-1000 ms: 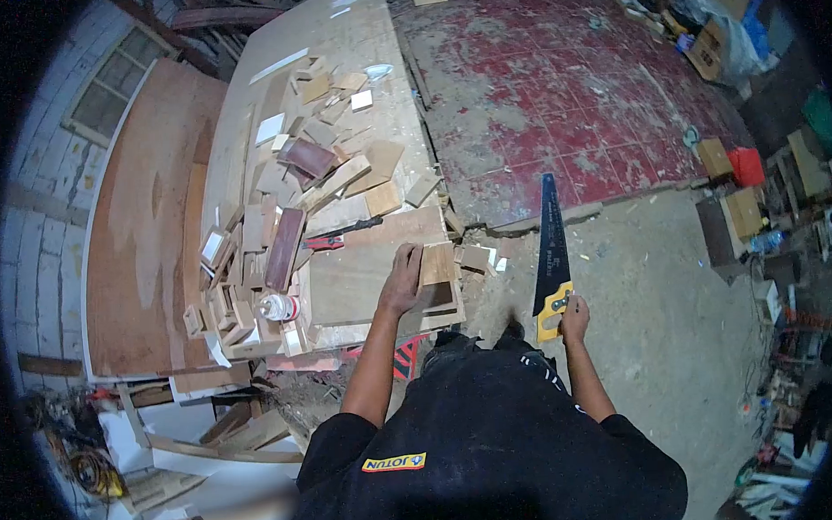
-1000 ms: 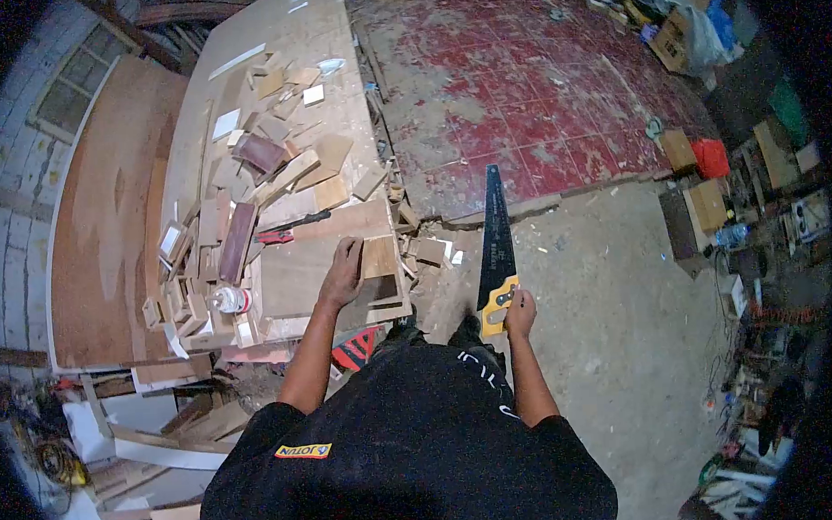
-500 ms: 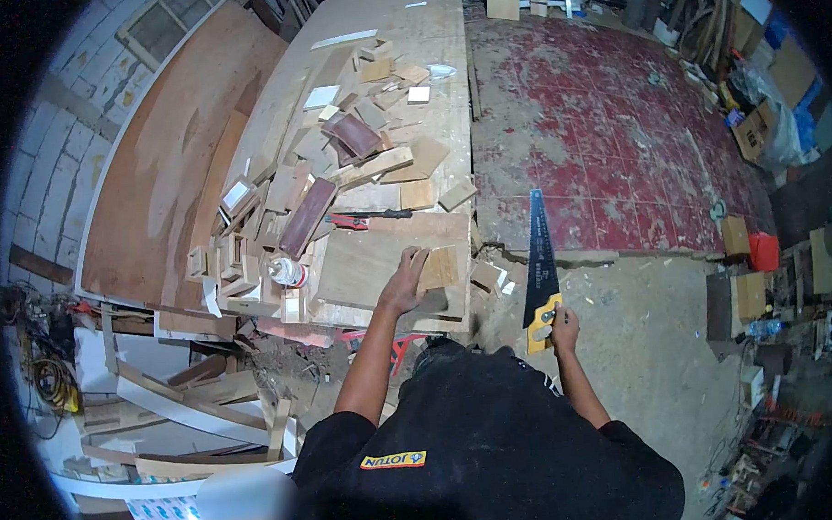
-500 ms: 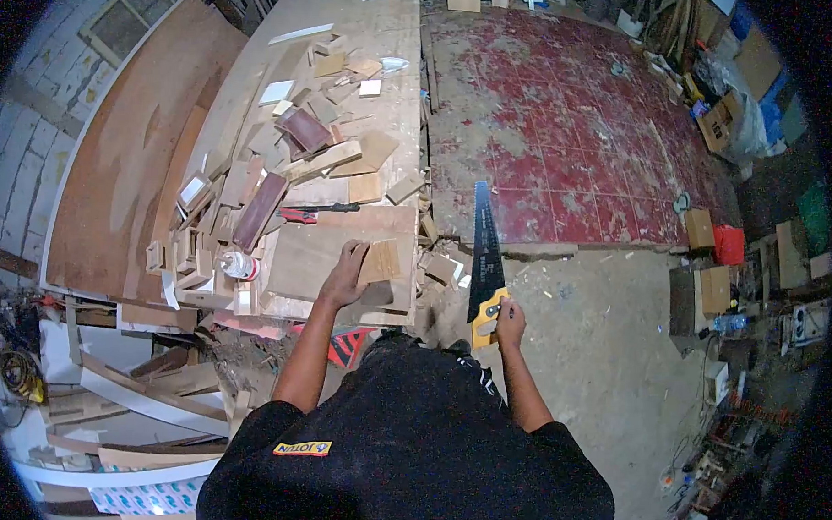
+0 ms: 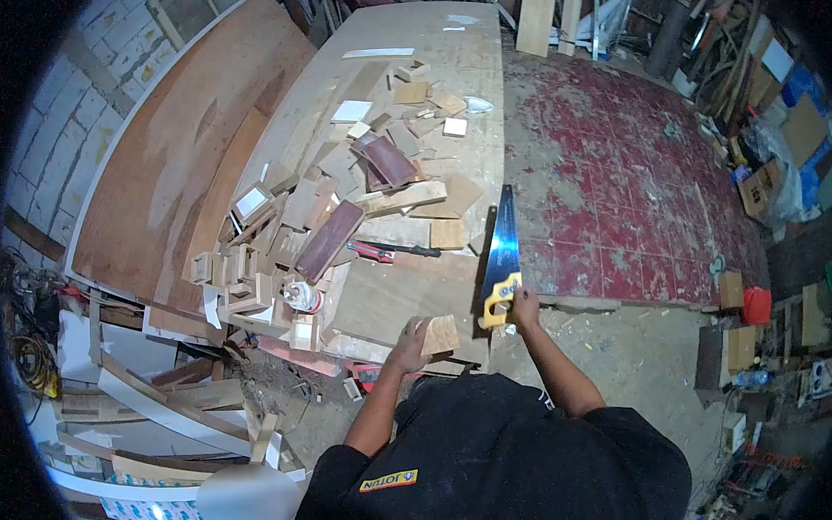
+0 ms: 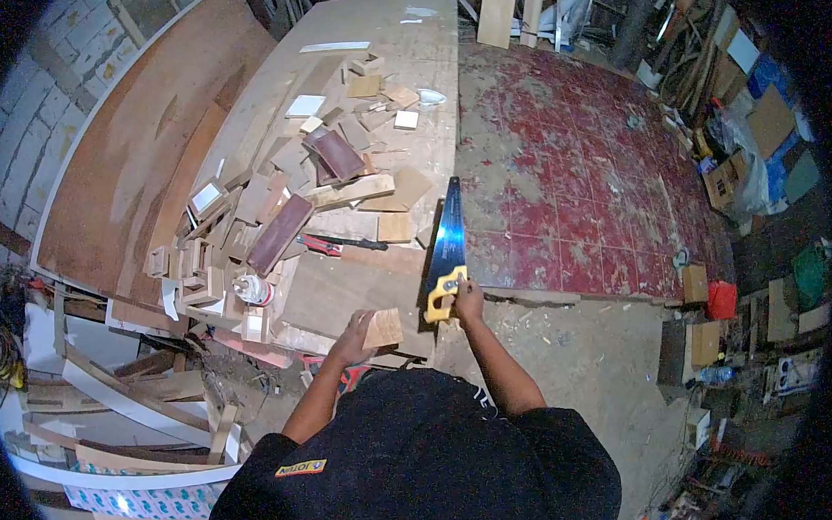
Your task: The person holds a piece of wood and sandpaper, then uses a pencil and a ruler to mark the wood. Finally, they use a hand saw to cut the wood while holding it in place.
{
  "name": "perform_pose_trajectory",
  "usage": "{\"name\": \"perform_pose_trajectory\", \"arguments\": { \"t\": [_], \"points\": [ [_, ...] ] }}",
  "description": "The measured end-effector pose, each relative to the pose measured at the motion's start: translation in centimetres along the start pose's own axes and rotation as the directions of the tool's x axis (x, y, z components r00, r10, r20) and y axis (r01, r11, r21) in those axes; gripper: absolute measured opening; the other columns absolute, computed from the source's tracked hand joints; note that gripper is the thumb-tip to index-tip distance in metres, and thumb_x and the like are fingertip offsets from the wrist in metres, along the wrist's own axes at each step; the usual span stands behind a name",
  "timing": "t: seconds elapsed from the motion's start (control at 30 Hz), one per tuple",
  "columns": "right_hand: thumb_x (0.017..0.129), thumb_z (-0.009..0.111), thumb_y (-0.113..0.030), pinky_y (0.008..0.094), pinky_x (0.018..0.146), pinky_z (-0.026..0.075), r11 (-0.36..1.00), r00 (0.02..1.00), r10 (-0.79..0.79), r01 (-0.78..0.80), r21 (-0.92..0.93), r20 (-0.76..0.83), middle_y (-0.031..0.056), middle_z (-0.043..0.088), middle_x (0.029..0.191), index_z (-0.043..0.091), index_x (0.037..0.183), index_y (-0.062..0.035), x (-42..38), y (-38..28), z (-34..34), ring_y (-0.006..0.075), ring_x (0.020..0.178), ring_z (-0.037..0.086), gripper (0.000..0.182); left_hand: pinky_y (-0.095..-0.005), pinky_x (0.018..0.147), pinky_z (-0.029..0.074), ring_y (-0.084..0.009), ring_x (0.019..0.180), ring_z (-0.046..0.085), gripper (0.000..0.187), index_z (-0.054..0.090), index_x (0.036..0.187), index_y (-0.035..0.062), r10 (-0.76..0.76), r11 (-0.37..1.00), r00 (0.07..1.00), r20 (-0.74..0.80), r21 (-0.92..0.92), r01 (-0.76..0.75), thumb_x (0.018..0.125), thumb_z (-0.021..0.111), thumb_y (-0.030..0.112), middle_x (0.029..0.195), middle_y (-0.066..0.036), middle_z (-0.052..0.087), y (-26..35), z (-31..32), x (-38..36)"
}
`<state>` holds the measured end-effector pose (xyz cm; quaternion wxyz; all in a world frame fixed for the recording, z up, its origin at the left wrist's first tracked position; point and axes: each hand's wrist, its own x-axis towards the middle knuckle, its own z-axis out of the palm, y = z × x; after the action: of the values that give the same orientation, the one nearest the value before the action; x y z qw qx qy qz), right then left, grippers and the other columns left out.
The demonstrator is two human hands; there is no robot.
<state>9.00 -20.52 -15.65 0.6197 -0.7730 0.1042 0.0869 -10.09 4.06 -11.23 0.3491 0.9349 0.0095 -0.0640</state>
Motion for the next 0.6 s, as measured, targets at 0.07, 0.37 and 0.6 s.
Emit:
{"name": "perform_pose_trajectory", "arguments": {
  "t": [0.07, 0.37, 0.6],
  "points": [
    [0.097, 0.058, -0.030, 0.0334, 0.047, 0.044, 0.994, 0.997, 0.080, -0.081, 0.079, 0.014, 0.0086, 0.060, 0.072, 0.057, 0.083, -0.0016, 1.7, -2.8, 4.3, 0.0161, 0.051, 0.053, 0.032, -0.0456, 0.110, 0.036, -0.0440, 0.129, 0.038, 0.099, 0.027, 0.145, 0.0051, 0.001, 1.000, 1.000, -0.022, 0.008, -0.001, 0.064, 0.083, 0.014, 0.139, -0.023, 0.032, -1.3, 0.1, 0.0],
    [0.093, 0.062, -0.034, 0.0383, 0.062, 0.048, 0.995, 0.993, 0.093, -0.091, -0.031, 0.077, 0.0143, 0.064, 0.073, 0.063, 0.081, 0.0024, 9.2, -2.8, 18.4, 0.0267, 0.068, 0.065, 0.038, -0.0469, 0.111, 0.031, -0.0397, 0.130, 0.034, 0.092, 0.031, 0.143, 0.0024, 0.002, 1.000, 1.000, 0.028, 0.018, -0.002, 0.066, 0.080, 0.011, 0.136, -0.021, 0.034, -3.0, -1.8, -0.1],
    [0.085, 0.066, -0.020, 0.0498, 0.079, 0.050, 0.723, 0.971, -0.216, 0.229, -0.652, 0.101, 0.0222, 0.066, 0.093, 0.059, 0.110, -0.0028, 3.4, -5.1, 12.5, 0.0437, 0.089, 0.063, 0.031, -0.0742, 0.105, 0.018, -0.0376, 0.140, 0.023, 0.090, 0.031, 0.145, 0.0066, 0.048, 0.987, 0.990, 0.136, 0.148, -0.068, 0.068, 0.078, 0.018, 0.139, -0.015, 0.032, -6.0, -1.9, 1.5]
  ]
}}
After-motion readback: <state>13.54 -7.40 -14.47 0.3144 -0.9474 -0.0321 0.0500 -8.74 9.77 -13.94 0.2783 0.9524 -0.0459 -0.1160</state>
